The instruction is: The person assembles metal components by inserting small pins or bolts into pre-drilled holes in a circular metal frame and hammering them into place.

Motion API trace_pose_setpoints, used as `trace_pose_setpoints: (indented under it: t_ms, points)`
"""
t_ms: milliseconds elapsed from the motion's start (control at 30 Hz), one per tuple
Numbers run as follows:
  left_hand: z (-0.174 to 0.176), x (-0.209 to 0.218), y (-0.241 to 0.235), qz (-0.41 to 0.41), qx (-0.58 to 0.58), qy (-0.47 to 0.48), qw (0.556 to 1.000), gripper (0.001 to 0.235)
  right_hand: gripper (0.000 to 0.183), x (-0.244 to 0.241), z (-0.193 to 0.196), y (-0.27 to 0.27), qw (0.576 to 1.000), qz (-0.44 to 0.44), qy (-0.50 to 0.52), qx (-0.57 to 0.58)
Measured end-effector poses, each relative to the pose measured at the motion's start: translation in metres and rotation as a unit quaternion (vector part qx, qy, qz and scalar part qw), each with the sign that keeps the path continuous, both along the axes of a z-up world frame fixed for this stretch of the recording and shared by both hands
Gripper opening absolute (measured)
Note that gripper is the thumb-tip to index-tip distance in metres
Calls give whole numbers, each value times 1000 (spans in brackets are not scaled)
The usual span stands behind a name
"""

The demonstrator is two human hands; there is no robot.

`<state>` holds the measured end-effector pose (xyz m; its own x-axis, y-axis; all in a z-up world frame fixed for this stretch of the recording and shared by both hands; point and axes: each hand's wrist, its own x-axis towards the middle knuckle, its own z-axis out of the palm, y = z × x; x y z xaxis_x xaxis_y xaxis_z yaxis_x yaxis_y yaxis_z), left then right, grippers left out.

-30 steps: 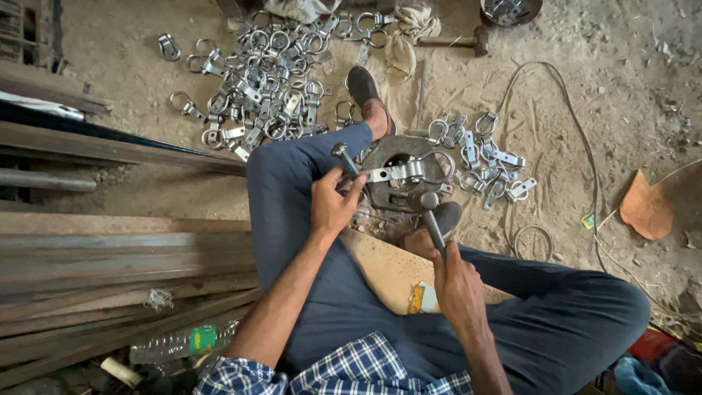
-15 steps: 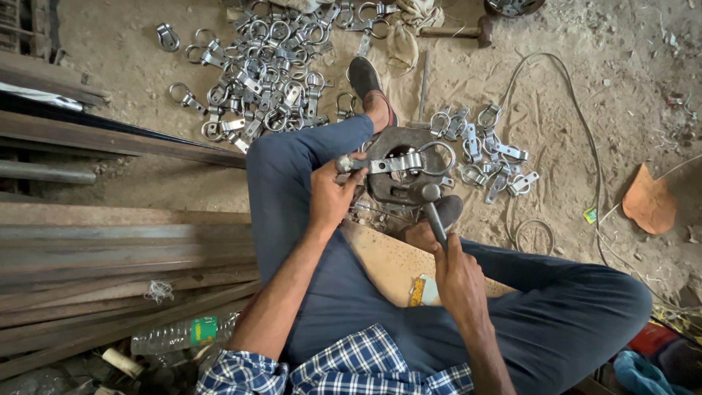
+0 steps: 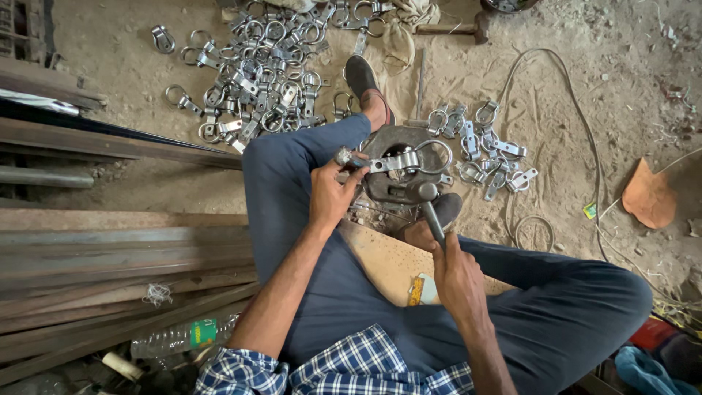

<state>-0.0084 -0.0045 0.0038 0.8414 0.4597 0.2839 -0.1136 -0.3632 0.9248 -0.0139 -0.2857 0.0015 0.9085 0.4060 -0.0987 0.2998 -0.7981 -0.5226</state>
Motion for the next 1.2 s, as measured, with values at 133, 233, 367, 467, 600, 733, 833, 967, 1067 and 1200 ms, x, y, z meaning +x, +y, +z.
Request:
trace_pose_setpoints:
  t_ms: [133, 233, 367, 467, 600, 733, 833, 967, 1067, 1200]
  points:
    - [-1, 2, 0, -2, 32, 9, 999, 17, 43, -1, 5, 2, 999, 6, -31, 8]
    - [-3, 7, 1, -15, 75, 11, 997, 18, 36, 6, 7, 1, 990, -60, 108, 74]
    - [-9, 7, 1, -41, 63, -17, 997, 18, 34, 11, 0, -5, 983, -49, 152, 95]
    - [-13, 9, 2, -33, 77, 1, 996, 19, 34, 11, -12, -3, 989, -24, 80, 123]
    - [-18, 9, 1, -25, 89, 3, 996, 19, 35, 12, -12, 10, 987, -62, 72, 128]
    - [-13, 12, 0, -32, 81, -53, 995, 20, 39, 27, 40, 25, 987, 15, -5, 158]
    - [-21, 12, 0, -31, 95, -68, 993, 20, 42, 47, 92, 18, 952, -155, 227, 134]
    - [-35, 12, 2, -30, 80, -35, 996, 21, 31, 65, 103, 23, 902, 22, 85, 422]
    - [-36, 16, 0, -31, 106, -53, 993, 20, 26, 56, 57, 46, 979, 170, -103, 36]
    - [-34, 22, 13, -9, 163, -48, 985, 29, 24, 27, 5, 28, 877, 241, -408, -77]
